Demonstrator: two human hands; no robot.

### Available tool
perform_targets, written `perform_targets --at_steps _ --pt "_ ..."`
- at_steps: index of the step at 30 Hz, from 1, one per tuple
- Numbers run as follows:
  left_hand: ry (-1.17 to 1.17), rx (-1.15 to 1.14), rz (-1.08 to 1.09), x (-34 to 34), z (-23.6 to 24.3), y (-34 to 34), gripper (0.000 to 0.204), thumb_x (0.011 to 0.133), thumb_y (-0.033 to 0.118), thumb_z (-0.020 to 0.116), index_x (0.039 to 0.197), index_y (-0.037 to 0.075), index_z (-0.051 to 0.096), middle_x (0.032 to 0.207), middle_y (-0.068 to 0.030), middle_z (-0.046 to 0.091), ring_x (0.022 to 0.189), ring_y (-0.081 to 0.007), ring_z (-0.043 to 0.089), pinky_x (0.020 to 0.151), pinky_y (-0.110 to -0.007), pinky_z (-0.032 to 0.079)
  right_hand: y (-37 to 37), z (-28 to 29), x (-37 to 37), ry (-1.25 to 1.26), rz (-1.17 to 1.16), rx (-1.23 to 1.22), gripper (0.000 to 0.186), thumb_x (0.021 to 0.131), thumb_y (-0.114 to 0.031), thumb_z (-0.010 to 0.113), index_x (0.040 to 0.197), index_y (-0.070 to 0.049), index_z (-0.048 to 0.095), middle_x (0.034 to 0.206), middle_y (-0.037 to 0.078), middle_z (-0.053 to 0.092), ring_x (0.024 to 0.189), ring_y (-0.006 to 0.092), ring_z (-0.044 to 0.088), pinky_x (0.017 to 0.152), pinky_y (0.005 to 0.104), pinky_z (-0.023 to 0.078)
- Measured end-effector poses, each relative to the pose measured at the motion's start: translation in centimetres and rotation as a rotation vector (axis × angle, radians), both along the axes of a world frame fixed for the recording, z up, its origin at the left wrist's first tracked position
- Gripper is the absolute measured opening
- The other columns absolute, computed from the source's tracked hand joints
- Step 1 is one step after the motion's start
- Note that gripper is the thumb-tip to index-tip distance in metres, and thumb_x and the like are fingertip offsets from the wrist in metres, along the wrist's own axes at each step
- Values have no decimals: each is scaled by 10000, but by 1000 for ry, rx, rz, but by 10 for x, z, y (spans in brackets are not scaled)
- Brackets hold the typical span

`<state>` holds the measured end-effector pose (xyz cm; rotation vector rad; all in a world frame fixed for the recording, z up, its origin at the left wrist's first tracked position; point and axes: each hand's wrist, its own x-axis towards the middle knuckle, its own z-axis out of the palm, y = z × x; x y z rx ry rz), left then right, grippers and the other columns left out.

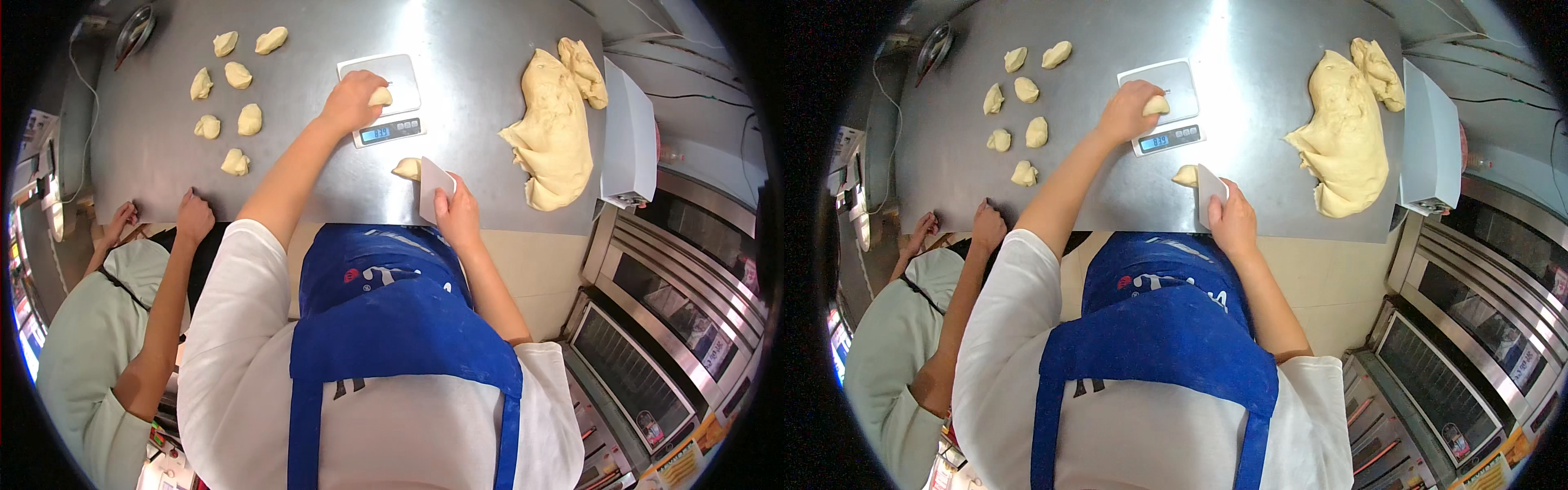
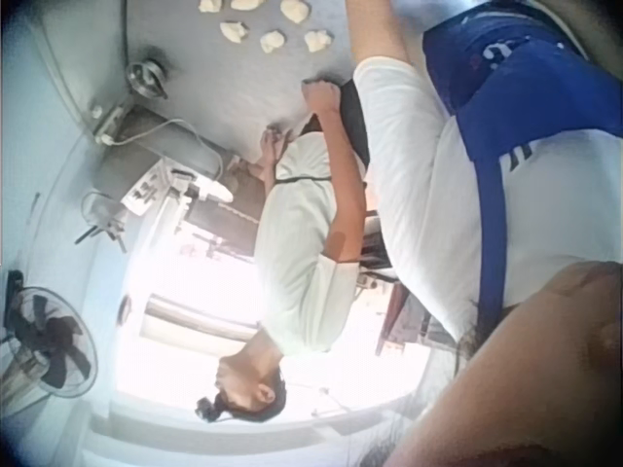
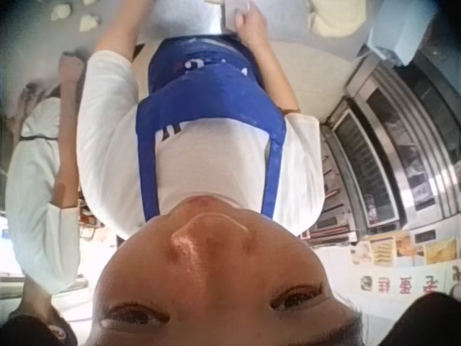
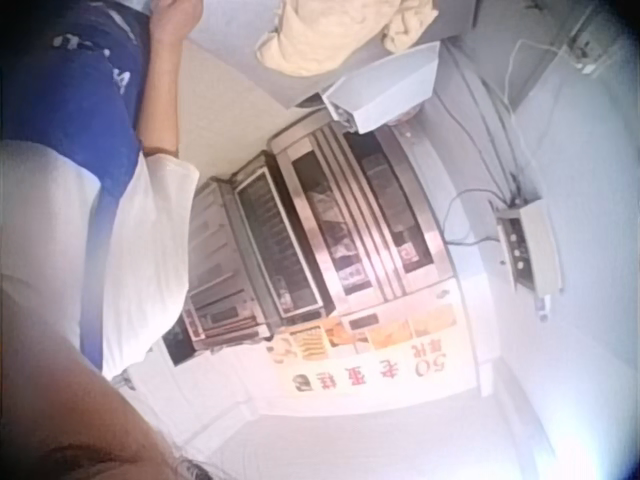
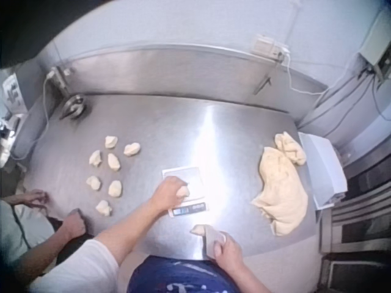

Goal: The person cuts small pieces of dough from a larger mass using a scraper, weighs each piece on a scale, and then rolls the pieces into balls on the table surface before placing them onto baking trays.

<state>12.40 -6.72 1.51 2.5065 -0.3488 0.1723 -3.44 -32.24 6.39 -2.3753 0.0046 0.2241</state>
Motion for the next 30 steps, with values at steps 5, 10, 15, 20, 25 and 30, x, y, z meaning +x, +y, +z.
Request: perform_targets --at_steps 5,10,15,20,25,30 --pt "300 -352 281 -34 11 15 536 676 408 858 1062 84 679 1076 -120 670 1010 -277 642 910 -394 508 3 -6 -11 12 -74 90 360 892 -134 543 1219 13 573 1038 286 669 922 435 666 841 480 522" --pt "231 -427 700 -24 7 91 661 700 529 827 1119 38 683 1098 -139 692 1050 -279 645 936 -389 495 -1 -6 -23 36 -22 36 372 890 -132 542 1227 26 566 1054 293 662 943 440 660 856 478 520" --pt "663 -8 655 5 9 118 760 730 500 813 1266 4 601 1257 -191 623 1169 -329 590 996 -426 460 -5 -3 -4 3 -37 -39 377 887 -142 532 1220 33 568 1031 290 663 937 446 656 847 483 519" --pt "299 -152 126 -75 14 5 615 756 233 806 1288 30 573 1319 -164 585 1259 -319 519 1069 -419 413 -11 6 25 42 -16 -76 354 878 -141 505 1188 12 581 1034 279 668 912 445 653 812 503 516" --pt "200 -248 -205 -118 -26 -67 554 755 203 798 1234 37 576 1186 -153 609 1110 -348 571 986 -439 459 8 9 33 100 25 -176 292 879 -139 532 1129 0 592 1022 255 667 896 426 660 787 502 525" --pt "296 -165 -272 -112 -30 -73 512 737 146 783 1197 59 574 1115 -148 613 1073 -355 578 933 -436 486 21 -14 40 133 104 -323 231 878 -150 580 1065 -14 592 997 214 664 877 398 674 775 483 541"
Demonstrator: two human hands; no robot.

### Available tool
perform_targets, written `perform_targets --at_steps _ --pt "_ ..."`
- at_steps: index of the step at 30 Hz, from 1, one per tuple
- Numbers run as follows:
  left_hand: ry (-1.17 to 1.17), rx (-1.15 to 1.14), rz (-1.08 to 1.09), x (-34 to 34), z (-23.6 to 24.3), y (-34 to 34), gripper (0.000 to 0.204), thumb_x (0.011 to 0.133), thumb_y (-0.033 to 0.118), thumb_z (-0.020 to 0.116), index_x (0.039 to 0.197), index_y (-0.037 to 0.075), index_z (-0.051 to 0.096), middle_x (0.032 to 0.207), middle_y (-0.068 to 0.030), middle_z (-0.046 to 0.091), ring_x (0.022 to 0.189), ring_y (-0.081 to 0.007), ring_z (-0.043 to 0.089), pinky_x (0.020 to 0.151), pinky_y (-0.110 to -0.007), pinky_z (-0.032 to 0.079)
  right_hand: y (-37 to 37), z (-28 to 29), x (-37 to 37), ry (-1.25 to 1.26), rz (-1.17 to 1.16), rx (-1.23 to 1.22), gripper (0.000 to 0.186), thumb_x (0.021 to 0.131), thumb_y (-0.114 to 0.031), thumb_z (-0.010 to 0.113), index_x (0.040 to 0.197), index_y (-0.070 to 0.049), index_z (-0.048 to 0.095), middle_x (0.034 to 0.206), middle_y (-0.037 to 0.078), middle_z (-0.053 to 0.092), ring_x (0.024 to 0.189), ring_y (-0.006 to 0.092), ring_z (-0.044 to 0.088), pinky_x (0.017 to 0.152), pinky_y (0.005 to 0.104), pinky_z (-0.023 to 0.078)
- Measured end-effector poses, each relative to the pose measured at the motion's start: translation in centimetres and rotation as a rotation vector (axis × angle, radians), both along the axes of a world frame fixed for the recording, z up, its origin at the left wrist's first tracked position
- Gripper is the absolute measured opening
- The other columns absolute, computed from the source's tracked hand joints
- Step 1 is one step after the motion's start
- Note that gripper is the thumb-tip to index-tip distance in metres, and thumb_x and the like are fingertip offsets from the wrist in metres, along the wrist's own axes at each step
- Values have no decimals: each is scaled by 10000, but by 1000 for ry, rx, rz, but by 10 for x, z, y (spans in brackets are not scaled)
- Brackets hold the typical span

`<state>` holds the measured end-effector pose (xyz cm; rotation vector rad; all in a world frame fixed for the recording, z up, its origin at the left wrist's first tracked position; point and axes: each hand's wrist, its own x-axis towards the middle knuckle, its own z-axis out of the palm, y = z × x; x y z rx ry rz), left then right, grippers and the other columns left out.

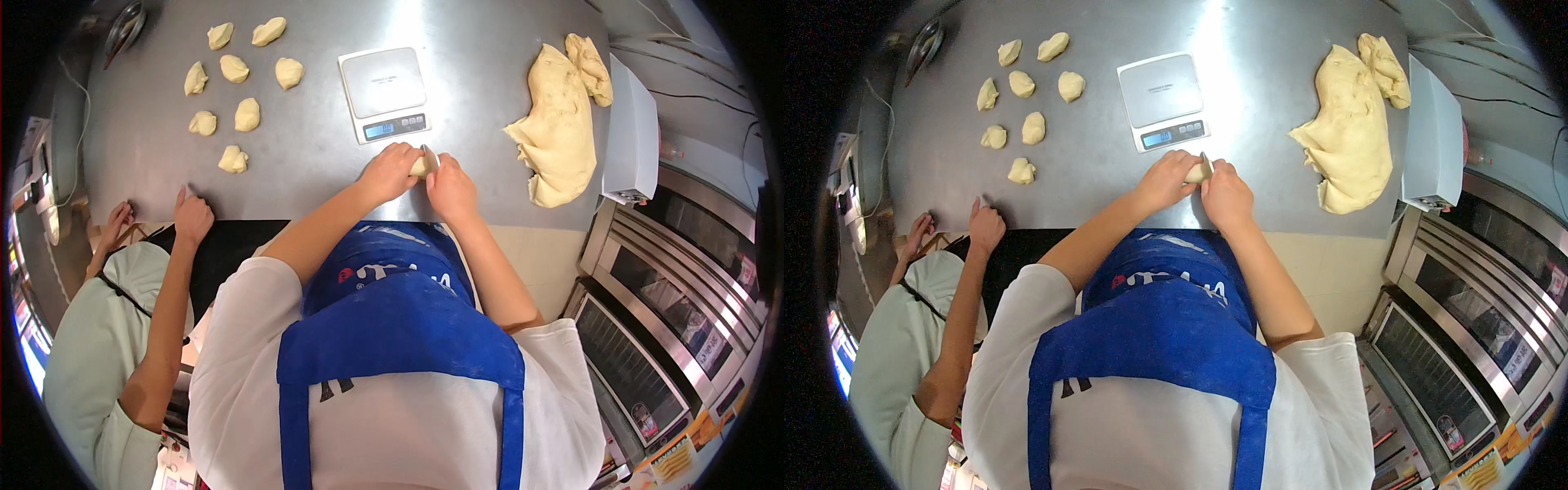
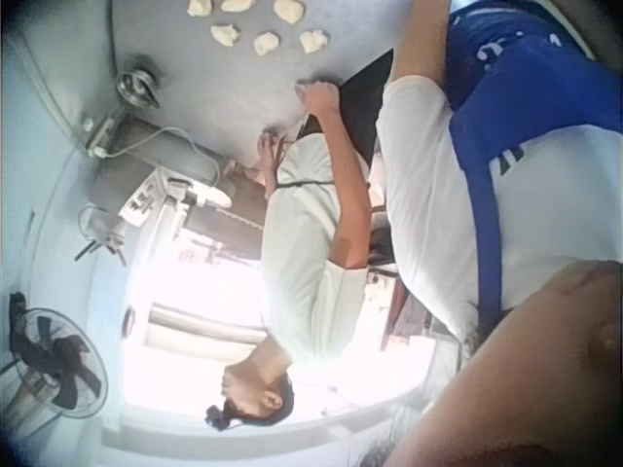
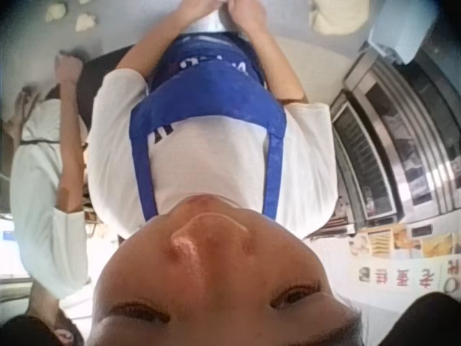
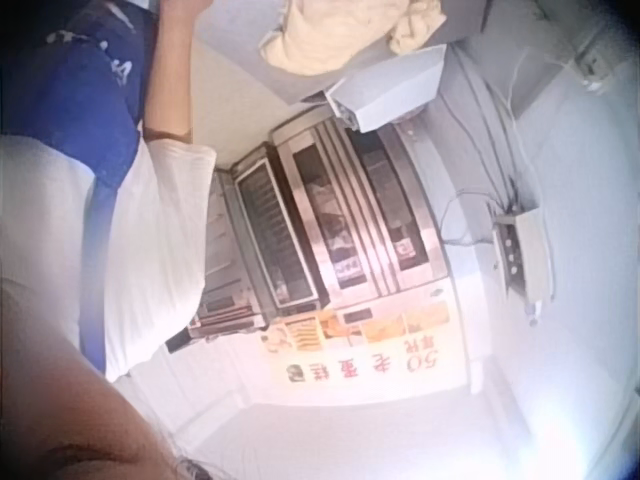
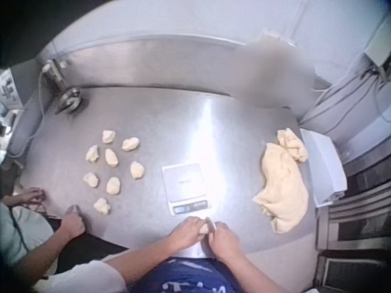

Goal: The person cuts small pieces of dough from a larger mass using a scraper, weighs each piece on a scale, and then rolls the pieces into balls on the table surface before placing them onto baking trays.

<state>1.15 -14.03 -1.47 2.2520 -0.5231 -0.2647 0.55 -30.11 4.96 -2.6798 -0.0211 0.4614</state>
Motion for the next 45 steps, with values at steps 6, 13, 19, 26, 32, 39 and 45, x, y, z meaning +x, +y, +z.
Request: perform_targets --at_steps 6,13,19,26,32,39,45 --pt "5 5 68 -4 -7 -2 459 733 119 781 1147 65 590 1105 -155 613 1031 -371 589 913 -428 494 1 -20 14 20 -22 -9 254 875 -155 587 1070 7 596 1018 223 672 858 405 682 759 480 548" --pt "344 -459 521 11 -7 25 698 764 187 791 1378 54 487 1118 -156 655 1053 -333 639 923 -410 511 -4 -26 -1 -183 -614 666 353 877 -167 601 1143 65 609 996 238 711 924 351 701 814 403 541" --pt "-162 52 552 88 29 49 783 756 238 818 1437 116 453 1242 -135 596 1155 -343 563 1044 -436 417 -78 -46 -13 -67 -513 458 367 867 -191 624 1134 61 616 999 249 709 926 374 698 822 417 540" --pt "-425 139 -210 5 -7 0 564 834 234 711 1354 84 552 1378 -121 559 1248 -298 523 1055 -471 388 -39 -74 -34 -145 -554 490 341 851 -187 603 1075 66 647 942 276 702 911 411 694 830 445 536" --pt "-272 92 30 -4 7 2 355 840 162 681 1195 145 678 1020 -26 665 995 -236 605 871 -400 448 -46 -51 -26 1 -425 589 322 860 -193 603 1050 63 647 941 273 702 894 416 691 819 445 534" --pt "-294 62 192 -21 -13 14 216 784 198 739 997 165 745 900 19 649 825 -199 608 736 -375 469 -17 1 -32 -26 -203 416 335 893 -219 571 1070 62 610 903 299 675 872 470 662 796 508 529" --pt "-195 80 176 -27 -18 21 315 787 169 742 1097 124 709 959 -51 707 875 -251 664 772 -402 517 -24 -29 -36 7 -194 255 347 890 -226 539 1085 55 600 902 315 668 844 474 661 790 528 524"
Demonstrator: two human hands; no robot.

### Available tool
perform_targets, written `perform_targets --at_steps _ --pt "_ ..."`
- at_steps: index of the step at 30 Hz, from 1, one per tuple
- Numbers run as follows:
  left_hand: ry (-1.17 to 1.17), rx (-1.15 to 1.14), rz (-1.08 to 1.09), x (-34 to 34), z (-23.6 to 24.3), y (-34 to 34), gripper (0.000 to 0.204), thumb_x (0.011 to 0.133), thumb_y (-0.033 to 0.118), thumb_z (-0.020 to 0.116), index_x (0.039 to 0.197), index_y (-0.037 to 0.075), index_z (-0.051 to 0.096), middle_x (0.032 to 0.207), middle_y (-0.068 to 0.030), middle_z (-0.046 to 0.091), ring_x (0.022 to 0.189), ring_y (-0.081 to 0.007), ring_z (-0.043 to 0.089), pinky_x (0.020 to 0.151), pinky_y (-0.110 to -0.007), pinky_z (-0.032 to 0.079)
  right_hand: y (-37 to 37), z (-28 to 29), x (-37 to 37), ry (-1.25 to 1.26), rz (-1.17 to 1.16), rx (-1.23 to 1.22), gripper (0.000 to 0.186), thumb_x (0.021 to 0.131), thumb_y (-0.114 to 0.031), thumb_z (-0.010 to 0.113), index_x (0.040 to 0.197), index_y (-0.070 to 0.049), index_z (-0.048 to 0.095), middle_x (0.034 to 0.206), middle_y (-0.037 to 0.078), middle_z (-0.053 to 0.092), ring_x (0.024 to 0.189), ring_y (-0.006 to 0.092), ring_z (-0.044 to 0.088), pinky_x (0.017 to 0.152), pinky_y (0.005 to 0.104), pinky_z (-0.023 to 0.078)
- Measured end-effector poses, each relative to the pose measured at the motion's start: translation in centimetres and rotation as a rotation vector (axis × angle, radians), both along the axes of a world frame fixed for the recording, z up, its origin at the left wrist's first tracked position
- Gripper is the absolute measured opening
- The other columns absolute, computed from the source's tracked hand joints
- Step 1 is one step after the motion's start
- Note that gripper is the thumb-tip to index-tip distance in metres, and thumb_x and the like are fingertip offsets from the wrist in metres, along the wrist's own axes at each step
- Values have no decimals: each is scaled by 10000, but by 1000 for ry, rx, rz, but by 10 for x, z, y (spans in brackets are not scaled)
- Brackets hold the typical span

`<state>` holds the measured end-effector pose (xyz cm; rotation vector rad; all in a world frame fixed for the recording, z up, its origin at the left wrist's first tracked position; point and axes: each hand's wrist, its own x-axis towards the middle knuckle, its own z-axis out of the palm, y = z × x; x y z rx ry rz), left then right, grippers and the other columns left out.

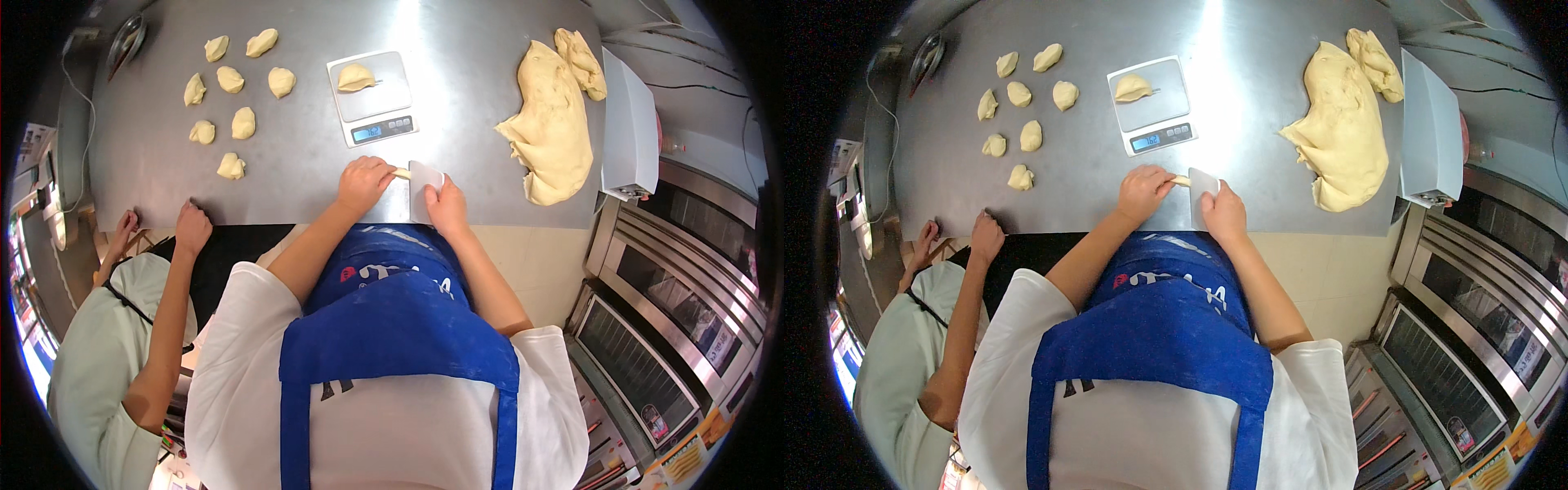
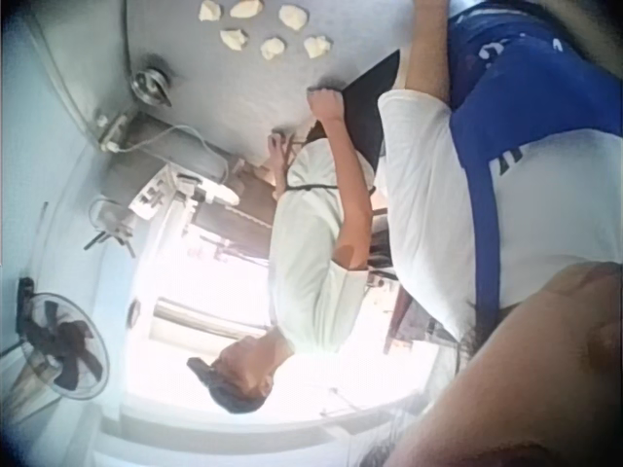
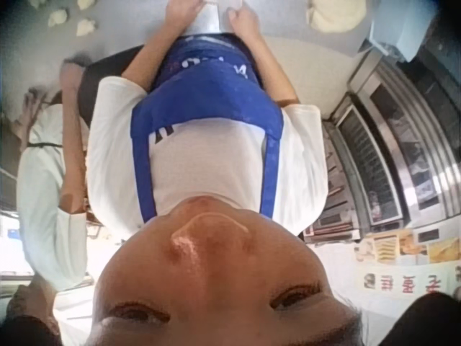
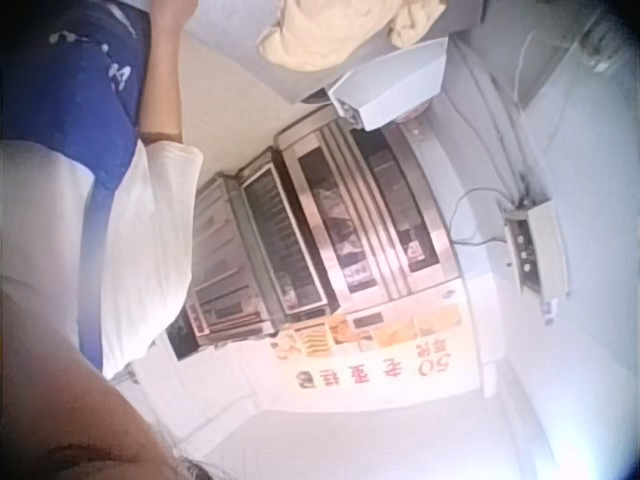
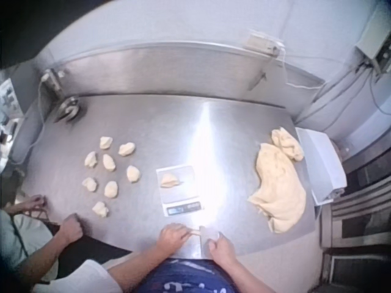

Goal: The person cuts small pieces of dough from a larger mass using a scraper, weighs each piece on a scale, and then rolls the pieces into balls on the table surface before placing them onto baking trays.

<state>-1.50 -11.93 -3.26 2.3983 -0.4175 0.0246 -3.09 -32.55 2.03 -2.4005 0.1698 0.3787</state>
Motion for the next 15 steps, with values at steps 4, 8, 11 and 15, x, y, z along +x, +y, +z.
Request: perform_targets --at_steps 4,8,11,15 --pt "-36 -58 18 1 6 0 275 795 171 738 1062 120 700 955 -48 708 890 -248 670 767 -403 522 9 25 6 14 45 11 338 890 -206 529 1094 56 595 902 310 670 848 473 660 787 530 522" --pt "-28 -101 -65 6 9 -5 182 794 176 731 965 118 705 904 -55 692 845 -265 670 727 -402 530 24 31 3 35 87 -9 349 900 -177 531 1148 66 560 966 305 663 873 467 657 801 525 523" --pt "0 -38 -113 10 4 -4 170 791 183 731 945 115 706 879 -56 688 800 -275 670 696 -401 532 30 24 6 86 169 -22 363 907 -172 538 1174 73 538 1004 308 654 886 463 655 810 522 522" --pt "4 -21 -89 13 14 -2 138 786 176 732 903 107 708 852 -50 686 749 -281 666 678 -408 531 38 5 17 49 155 -23 346 908 -168 536 1152 77 543 994 321 654 906 471 652 833 523 518"
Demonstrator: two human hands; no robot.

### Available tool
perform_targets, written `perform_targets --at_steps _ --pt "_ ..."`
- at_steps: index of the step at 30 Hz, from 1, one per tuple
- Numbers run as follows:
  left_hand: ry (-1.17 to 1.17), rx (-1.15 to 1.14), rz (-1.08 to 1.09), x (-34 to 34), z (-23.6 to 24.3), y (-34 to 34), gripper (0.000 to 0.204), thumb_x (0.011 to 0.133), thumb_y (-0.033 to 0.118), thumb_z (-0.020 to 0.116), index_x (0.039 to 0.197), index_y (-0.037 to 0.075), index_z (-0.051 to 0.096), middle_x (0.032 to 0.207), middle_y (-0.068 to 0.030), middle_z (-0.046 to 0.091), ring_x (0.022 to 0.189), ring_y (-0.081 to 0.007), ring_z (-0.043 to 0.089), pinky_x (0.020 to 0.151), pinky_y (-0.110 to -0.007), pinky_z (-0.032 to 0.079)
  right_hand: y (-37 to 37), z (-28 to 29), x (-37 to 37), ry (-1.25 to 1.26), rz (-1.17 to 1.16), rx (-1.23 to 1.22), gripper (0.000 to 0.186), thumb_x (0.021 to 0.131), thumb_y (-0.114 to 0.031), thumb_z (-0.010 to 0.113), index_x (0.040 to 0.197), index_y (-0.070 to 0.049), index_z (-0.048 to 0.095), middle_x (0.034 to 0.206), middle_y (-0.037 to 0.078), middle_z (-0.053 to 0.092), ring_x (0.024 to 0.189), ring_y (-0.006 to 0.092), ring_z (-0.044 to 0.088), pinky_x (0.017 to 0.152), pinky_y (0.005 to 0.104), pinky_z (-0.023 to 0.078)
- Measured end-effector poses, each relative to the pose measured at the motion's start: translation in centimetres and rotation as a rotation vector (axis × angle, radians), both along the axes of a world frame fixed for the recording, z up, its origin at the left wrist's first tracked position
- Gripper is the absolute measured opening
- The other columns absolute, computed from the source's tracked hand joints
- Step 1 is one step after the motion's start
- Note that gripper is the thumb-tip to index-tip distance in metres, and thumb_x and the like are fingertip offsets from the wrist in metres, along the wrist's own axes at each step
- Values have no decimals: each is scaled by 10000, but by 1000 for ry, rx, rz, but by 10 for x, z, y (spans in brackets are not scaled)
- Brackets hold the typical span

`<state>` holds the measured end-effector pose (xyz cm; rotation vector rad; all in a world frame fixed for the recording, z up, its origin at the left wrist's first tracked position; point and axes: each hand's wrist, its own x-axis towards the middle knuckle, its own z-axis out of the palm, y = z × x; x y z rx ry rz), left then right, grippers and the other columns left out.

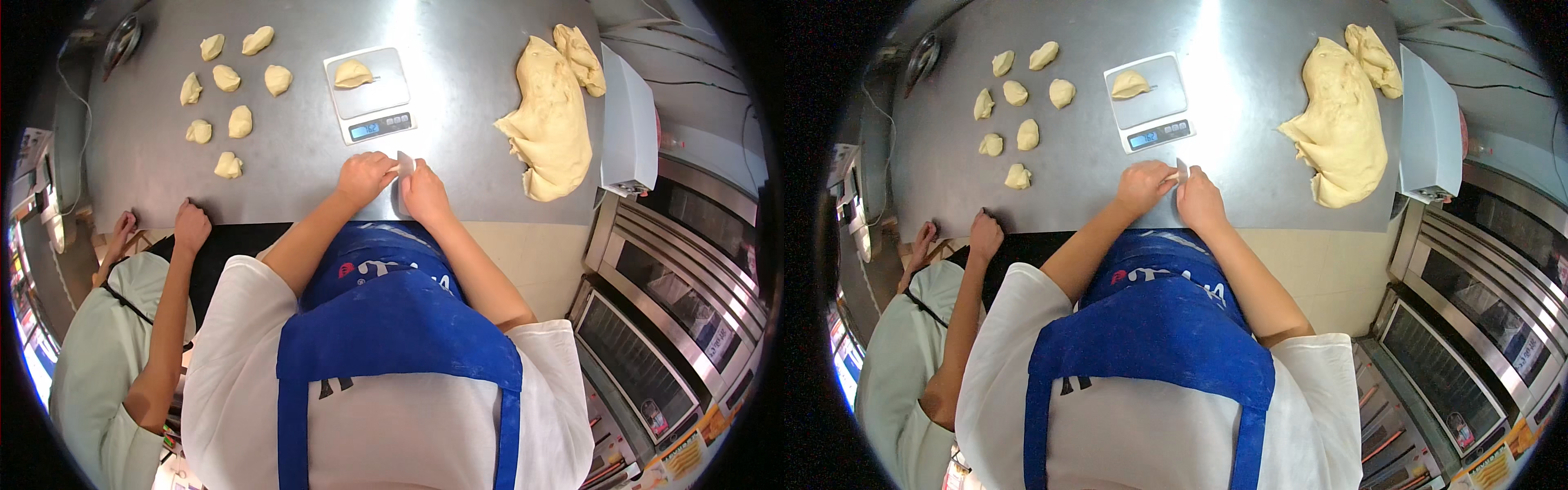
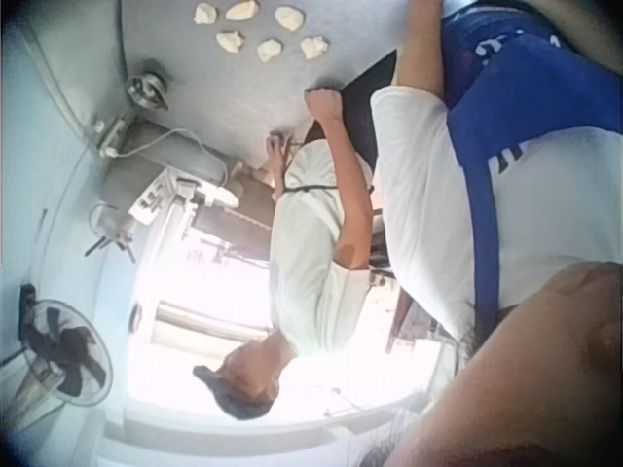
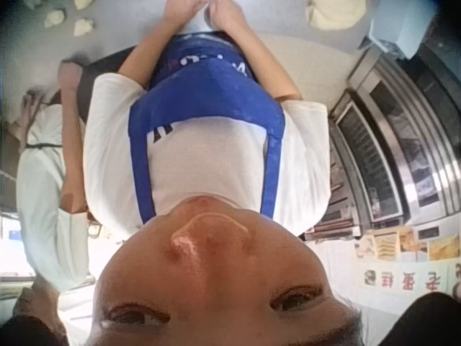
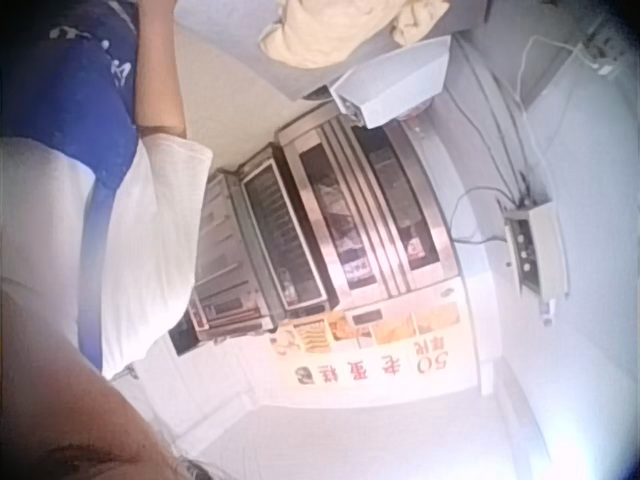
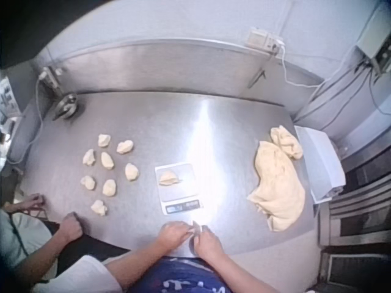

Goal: The person cuts small pieces of dough from a larger mass using a scraper, weighs each piece on a scale, and then rolls the pieces into balls on the table surface before placing them onto baking trays.

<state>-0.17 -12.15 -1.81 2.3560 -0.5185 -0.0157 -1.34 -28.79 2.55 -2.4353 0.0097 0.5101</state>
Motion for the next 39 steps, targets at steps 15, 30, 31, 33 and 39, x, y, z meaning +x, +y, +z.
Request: perform_targets --at_steps 15,30,31,33,39 --pt "-329 287 406 91 59 22 597 700 329 839 1214 124 616 1197 -97 626 1158 -301 550 1012 -454 395 -74 -10 -40 -10 -424 184 369 911 -208 577 1171 53 593 1040 296 681 992 439 666 883 471 517" --pt "45 81 -77 2 -6 -12 268 767 212 737 1016 116 709 913 -49 714 861 -247 654 773 -390 506 -47 -9 -20 -30 -217 107 358 908 -211 544 1133 66 579 975 320 670 933 483 650 850 509 512" --pt "42 72 -85 4 -4 -12 224 768 213 740 970 119 713 867 -54 708 837 -250 652 766 -394 506 -49 -2 -21 -23 -193 56 350 913 -212 538 1129 61 576 955 321 669 905 492 649 832 519 514" --pt "42 68 -83 2 -6 -9 182 769 215 743 923 123 717 821 -58 703 812 -252 649 758 -398 506 -37 19 -20 -24 -153 93 347 917 -215 537 1126 60 572 936 321 668 882 493 651 817 524 517" --pt "-245 84 -98 23 9 13 353 738 230 781 1070 127 720 1275 -115 606 1169 -340 563 970 -476 449 -35 8 -24 -16 -148 71 344 920 -213 540 1138 52 569 921 317 670 865 485 656 802 531 520"
